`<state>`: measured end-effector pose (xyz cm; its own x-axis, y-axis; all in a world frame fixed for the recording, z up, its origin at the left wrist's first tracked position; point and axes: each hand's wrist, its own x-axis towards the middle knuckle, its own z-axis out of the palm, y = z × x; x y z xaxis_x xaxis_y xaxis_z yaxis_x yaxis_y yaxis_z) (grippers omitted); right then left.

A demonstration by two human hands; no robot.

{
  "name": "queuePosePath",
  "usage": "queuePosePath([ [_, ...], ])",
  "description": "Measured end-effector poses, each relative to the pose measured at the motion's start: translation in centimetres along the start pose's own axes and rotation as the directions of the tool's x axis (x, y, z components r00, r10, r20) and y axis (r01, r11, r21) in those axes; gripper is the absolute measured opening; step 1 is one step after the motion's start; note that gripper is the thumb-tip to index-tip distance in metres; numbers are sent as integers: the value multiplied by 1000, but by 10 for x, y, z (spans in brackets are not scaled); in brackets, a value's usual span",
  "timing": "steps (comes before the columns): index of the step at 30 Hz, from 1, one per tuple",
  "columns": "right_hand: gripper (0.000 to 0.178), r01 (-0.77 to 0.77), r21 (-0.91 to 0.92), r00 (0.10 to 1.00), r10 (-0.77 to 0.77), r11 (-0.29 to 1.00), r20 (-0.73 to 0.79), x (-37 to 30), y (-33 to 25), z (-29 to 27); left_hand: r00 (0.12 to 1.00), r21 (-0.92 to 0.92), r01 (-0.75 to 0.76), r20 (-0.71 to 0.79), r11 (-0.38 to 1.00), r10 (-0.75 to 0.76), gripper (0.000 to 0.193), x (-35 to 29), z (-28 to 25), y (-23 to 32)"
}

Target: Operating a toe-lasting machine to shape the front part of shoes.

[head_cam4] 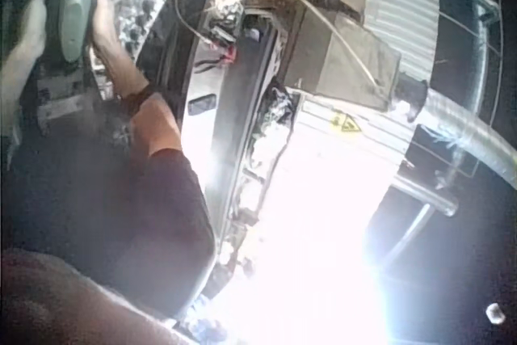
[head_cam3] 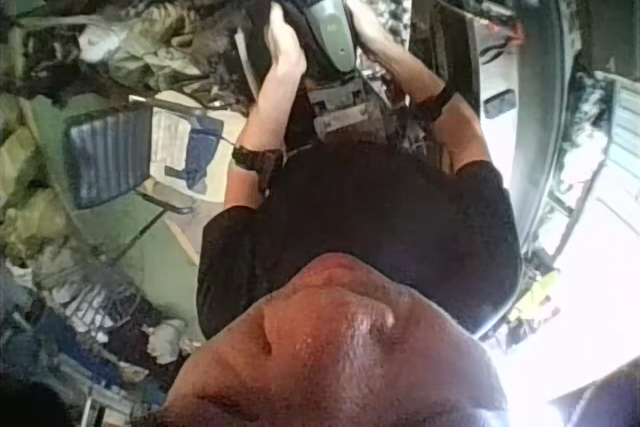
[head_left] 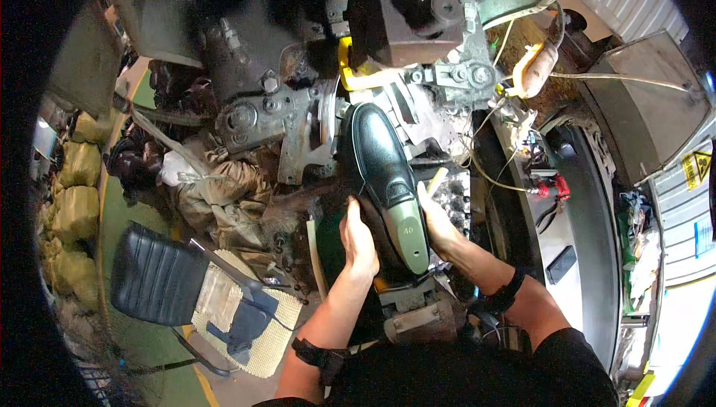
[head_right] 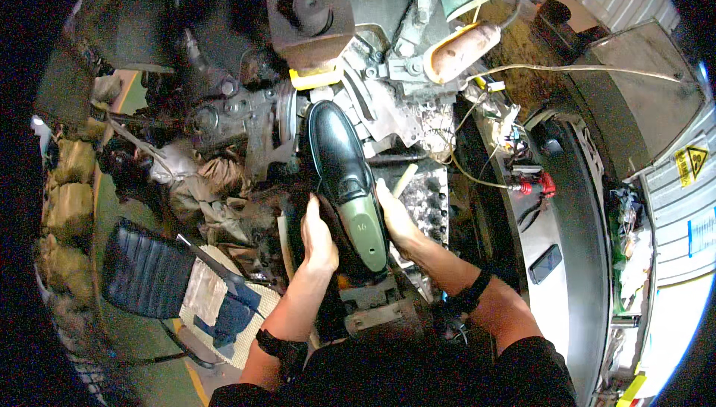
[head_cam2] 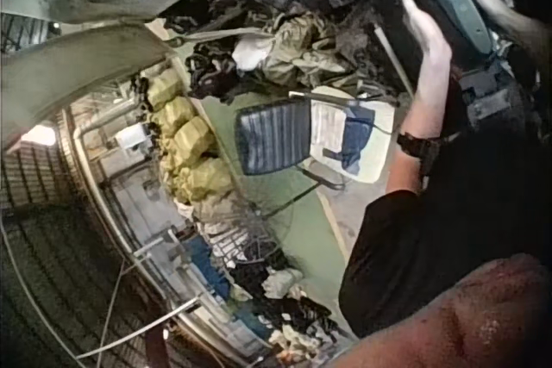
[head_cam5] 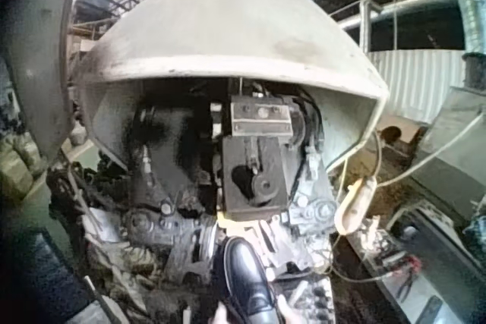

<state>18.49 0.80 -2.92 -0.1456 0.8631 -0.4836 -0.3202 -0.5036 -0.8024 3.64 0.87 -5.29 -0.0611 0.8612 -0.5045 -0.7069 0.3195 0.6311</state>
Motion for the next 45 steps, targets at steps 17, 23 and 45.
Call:
queuePosePath([
  [17,75,-53,112,998,55,992,-15,-15,-5,23,970,71,-23,242,997,5,71,-20,28,-2],
  [23,49,99,307,992,-71,947,-102,19,31,9,985,121,-149,106,981,136,64,12,9,-29],
  [45,51,0,54,999,-2,999,33,-7,15,-13,964,112,-183,215,977,156,53,5,-25,-9],
])
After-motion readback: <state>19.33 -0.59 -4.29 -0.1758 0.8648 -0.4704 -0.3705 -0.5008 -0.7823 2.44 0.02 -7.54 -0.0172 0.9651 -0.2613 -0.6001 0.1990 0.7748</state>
